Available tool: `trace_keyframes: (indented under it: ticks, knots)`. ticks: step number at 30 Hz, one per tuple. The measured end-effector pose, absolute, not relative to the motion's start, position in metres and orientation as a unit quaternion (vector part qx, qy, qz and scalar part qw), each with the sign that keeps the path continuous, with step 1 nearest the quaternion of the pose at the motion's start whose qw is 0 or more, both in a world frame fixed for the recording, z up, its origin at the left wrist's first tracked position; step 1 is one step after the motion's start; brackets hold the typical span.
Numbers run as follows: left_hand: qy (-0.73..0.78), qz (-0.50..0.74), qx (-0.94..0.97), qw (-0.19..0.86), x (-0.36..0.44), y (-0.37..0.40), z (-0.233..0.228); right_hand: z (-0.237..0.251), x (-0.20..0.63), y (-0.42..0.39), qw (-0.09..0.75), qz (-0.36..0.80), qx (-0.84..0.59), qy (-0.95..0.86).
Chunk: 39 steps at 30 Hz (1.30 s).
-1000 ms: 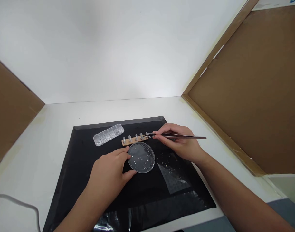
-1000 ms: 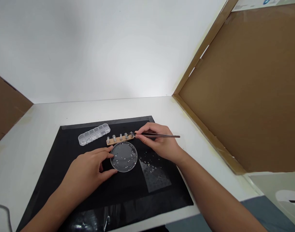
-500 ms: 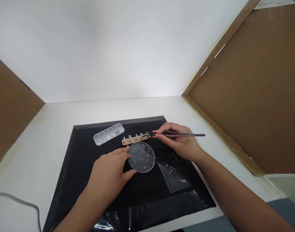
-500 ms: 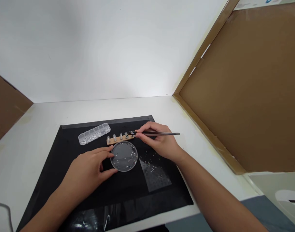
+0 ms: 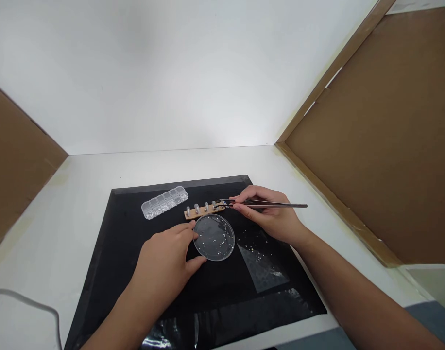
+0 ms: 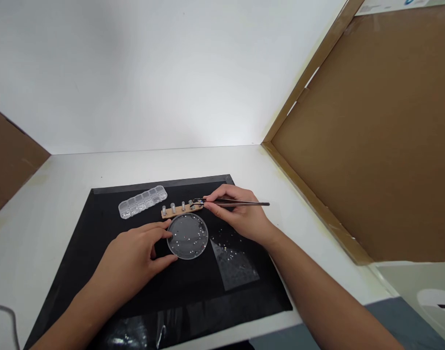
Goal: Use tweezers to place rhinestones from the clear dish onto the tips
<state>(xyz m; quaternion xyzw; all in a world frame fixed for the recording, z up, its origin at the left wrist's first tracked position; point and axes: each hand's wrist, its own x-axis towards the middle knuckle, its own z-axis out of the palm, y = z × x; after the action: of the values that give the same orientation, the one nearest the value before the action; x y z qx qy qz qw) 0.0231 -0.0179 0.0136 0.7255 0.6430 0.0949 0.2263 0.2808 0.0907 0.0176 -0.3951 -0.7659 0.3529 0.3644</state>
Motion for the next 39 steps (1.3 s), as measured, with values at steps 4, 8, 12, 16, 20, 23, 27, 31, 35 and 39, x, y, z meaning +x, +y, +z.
trace_keyframes:
  ticks: [4,8,12,16,20,23,27,31,35,39]
  knots:
    - [0.642,0.094,0.728,0.223,0.0232,-0.0184,0.0128,0.0166,0.2816,0.0907,0.361,0.348,-0.391,-0.772]
    - [0.642,0.096,0.728,0.220,0.0230,-0.0187,0.0114,0.0161,0.2816,0.0904,0.359,0.344,-0.391,-0.775]
    - [0.644,0.092,0.725,0.225,0.0233,-0.0182,0.0119,0.0168,0.2805,0.0904,0.358,0.344,-0.391,-0.775]
    - [0.643,0.092,0.725,0.229,0.0236,-0.0184,0.0139,0.0183,0.2800,0.0903,0.360,0.339,-0.387,-0.778]
    - [0.644,0.098,0.725,0.223,0.0237,-0.0185,0.0142,0.0201,0.2799,0.0894,0.359,0.335,-0.383,-0.782]
    - [0.643,0.098,0.726,0.223,0.0239,-0.0185,0.0129,0.0205,0.2801,0.0890,0.363,0.332,-0.380,-0.783]
    - [0.643,0.097,0.726,0.225,0.0242,-0.0187,0.0110,0.0198,0.2810,0.0895,0.361,0.335,-0.379,-0.784]
    - [0.645,0.095,0.723,0.228,0.0239,-0.0186,0.0101,0.0188,0.2818,0.0903,0.359,0.331,-0.374,-0.788]
    - [0.643,0.104,0.723,0.232,0.0233,-0.0185,0.0096,0.0186,0.2833,0.0912,0.364,0.329,-0.376,-0.786]
    - [0.640,0.108,0.723,0.236,0.0230,-0.0192,0.0099,0.0222,0.2873,0.0909,0.387,0.320,-0.360,-0.786]
